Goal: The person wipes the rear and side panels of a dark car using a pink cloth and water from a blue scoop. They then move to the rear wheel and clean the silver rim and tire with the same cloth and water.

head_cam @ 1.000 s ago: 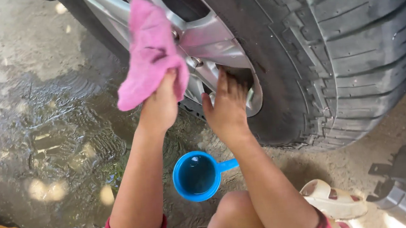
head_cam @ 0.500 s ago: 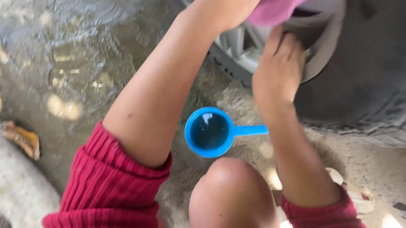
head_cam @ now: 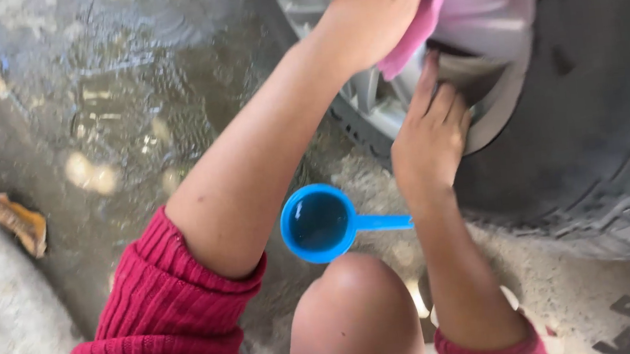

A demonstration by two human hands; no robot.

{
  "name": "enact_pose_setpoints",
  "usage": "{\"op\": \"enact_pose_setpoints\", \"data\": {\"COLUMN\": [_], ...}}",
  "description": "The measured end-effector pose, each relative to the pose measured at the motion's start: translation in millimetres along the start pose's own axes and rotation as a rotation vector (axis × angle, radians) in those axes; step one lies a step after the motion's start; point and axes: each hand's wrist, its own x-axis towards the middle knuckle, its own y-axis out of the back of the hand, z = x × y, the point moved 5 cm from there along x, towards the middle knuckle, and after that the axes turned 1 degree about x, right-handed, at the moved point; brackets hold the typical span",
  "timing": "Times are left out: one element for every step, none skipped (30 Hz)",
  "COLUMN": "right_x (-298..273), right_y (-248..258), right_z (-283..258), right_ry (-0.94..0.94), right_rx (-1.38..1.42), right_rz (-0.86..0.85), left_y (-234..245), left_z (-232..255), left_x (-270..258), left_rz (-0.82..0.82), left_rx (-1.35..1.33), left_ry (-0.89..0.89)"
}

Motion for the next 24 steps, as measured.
{"op": "enact_pose_setpoints", "data": {"right_x": [3,4,6,7,9,10,12,12,11,13,15,15,20,24,25,29,30,28,23,20,16,7,-4,-15], "right_y": [4,6,7,8,9,11,9,9,8,12,10,7,19,23,27,40,47,56,64,74,84,91,97,103], "right_z": [4,3,3,7,8,5,7,7,7,9,9,9,10,9,7,4,-2,-9,-14,-23,-33,-37,-44,-51], "right_ry": [-0.011,-0.004,0.003,-0.020,0.001,0.021,-0.004,0.020,0.044,0.026,0.015,0.006,-0.010,0.000,0.008,-0.007,0.047,0.097,0.077,0.131,0.185,0.181,0.204,0.223], "right_rx": [-0.012,0.025,0.063,0.056,0.056,0.059,0.055,0.091,0.126,0.116,0.229,0.341,0.331,0.340,0.348,0.339,0.264,0.189,0.182,0.206,0.229,0.223,0.316,0.409], "right_rz": [0.019,-0.023,-0.064,-0.051,-0.053,-0.060,-0.052,-0.015,0.023,0.021,-0.101,-0.221,-0.220,-0.383,-0.546,-0.548,-0.658,-0.774,-0.784,-0.742,-0.699,-0.706,-0.754,-0.798], "left_y": [12,25,33,26,16,7,6,0,-6,-7,-10,-15,-15,-19,-22,-23,-26,-31,-34,-38,-42,-44,-35,-25], "left_z": [8,5,2,7,8,8,5,2,-1,-6,-13,-20,-25,-32,-39,-44,-52,-57,-59,-63,-68,-68,-72,-74], "left_x": [4,4,3,1,-2,-9,-7,-7,-8,-7,-9,-11,-11,-13,-16,-15,-18,-22,-23,-30,-37,-44,-45,-48], "left_rz": [0.020,0.060,0.096,0.097,0.069,0.033,0.029,-0.001,-0.032,-0.040,-0.083,-0.124,-0.129,-0.170,-0.211,-0.217,-0.263,-0.317,-0.331,-0.381,-0.433,-0.437,-0.147,0.142], "left_rx": [0.005,-0.304,-0.616,-0.615,-0.593,-0.571,-0.569,-0.578,-0.585,-0.593,-0.609,-0.626,-0.635,-0.652,-0.667,-0.678,-0.692,-0.707,-0.719,-0.729,-0.738,-0.746,-0.763,-0.768], "left_ry": [-0.015,0.174,0.358,0.331,0.387,0.444,0.418,0.446,0.473,0.454,0.516,0.580,0.563,0.626,0.688,0.675,0.740,0.804,0.789,0.860,0.931,0.929,0.854,0.766]}}
